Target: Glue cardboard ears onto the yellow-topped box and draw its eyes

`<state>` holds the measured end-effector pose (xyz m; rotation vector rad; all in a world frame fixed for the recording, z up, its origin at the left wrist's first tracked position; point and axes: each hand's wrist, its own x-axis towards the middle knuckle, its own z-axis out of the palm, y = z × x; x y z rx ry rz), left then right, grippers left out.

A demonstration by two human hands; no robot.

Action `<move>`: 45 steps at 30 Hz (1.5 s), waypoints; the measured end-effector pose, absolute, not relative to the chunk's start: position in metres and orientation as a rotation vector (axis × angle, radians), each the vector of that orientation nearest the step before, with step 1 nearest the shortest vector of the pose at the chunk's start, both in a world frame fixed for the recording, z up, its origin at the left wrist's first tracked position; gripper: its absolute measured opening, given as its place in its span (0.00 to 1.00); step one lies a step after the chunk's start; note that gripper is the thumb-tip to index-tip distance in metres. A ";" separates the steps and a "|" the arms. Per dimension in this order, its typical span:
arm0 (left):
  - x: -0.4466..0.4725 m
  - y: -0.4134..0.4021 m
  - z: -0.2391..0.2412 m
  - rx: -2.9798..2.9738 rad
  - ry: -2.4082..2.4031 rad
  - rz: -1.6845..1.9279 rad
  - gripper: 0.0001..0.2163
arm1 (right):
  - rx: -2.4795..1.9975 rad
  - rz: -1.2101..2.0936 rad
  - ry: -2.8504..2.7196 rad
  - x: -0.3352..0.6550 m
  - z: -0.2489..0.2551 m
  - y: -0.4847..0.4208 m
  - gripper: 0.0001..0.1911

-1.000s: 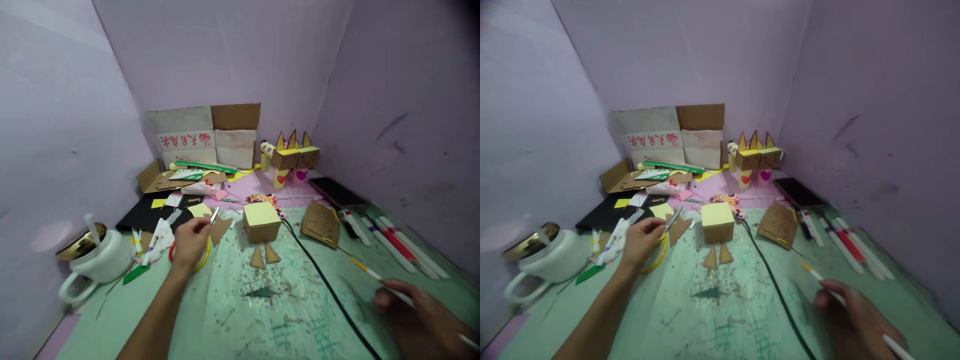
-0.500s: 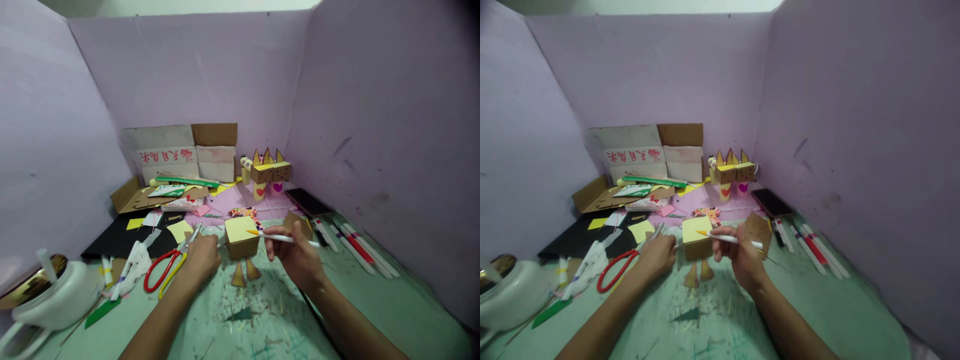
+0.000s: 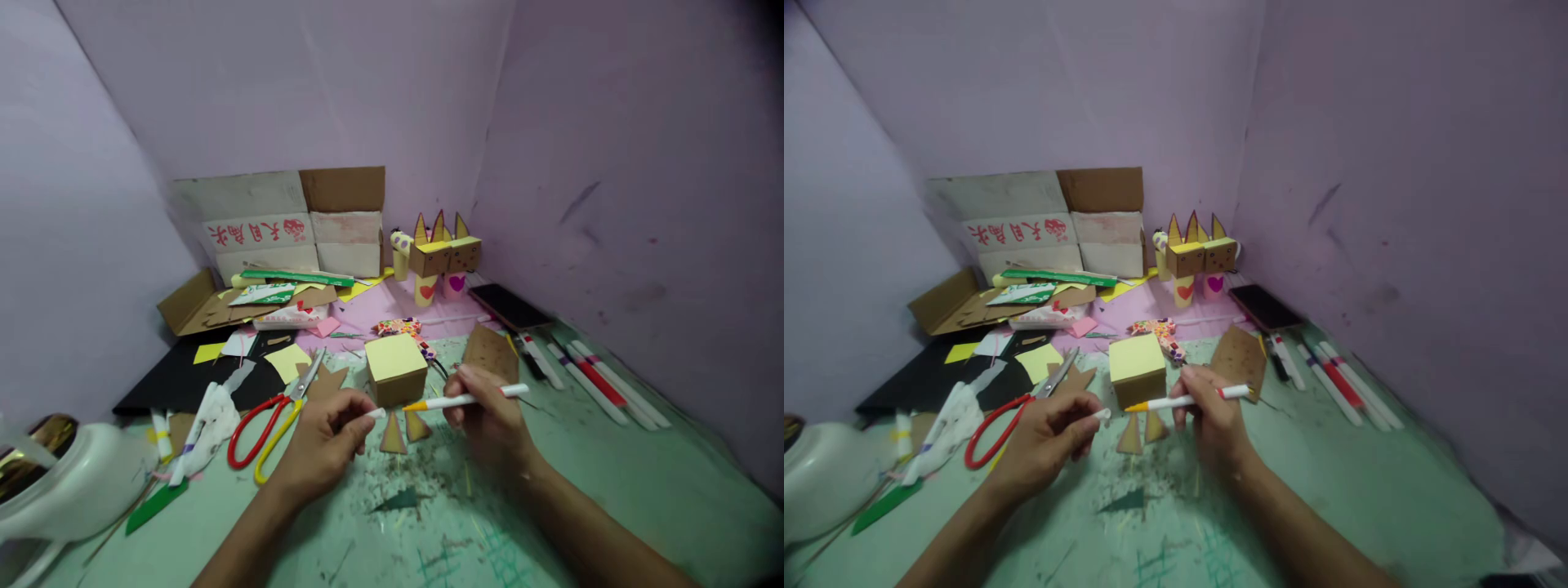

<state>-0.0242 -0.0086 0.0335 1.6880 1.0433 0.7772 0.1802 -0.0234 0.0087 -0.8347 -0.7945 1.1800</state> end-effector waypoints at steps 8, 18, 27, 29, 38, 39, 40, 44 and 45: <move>-0.018 -0.012 0.038 1.768 1.044 0.773 0.06 | -0.875 1.093 -1.035 0.178 0.008 -0.030 0.20; -0.016 -0.012 0.035 1.705 1.077 0.782 0.07 | -0.920 1.053 -1.127 0.180 0.003 -0.032 0.19; -0.010 -0.015 0.038 1.680 1.086 0.839 0.07 | -0.986 1.168 -1.195 0.170 0.011 -0.033 0.20; -0.008 -0.016 0.035 1.577 1.090 0.855 0.08 | -0.964 1.286 -1.088 0.168 0.009 -0.032 0.21; -0.002 -0.025 0.022 1.411 1.001 1.040 0.10 | -0.755 1.427 -0.910 0.156 -0.008 -0.031 0.19; -0.002 -0.026 0.022 1.421 0.996 1.051 0.10 | -0.736 1.450 -0.878 0.155 -0.008 -0.031 0.19; -0.002 -0.027 0.021 1.453 0.992 1.064 0.09 | -0.724 1.477 -0.853 0.155 -0.008 -0.031 0.19; -0.003 -0.031 0.021 1.727 0.998 1.149 0.07 | -0.706 1.555 -0.808 0.154 -0.006 -0.031 0.19; -0.003 -0.032 0.020 1.776 1.003 1.168 0.08 | -0.710 1.552 -0.804 0.154 -0.006 -0.031 0.19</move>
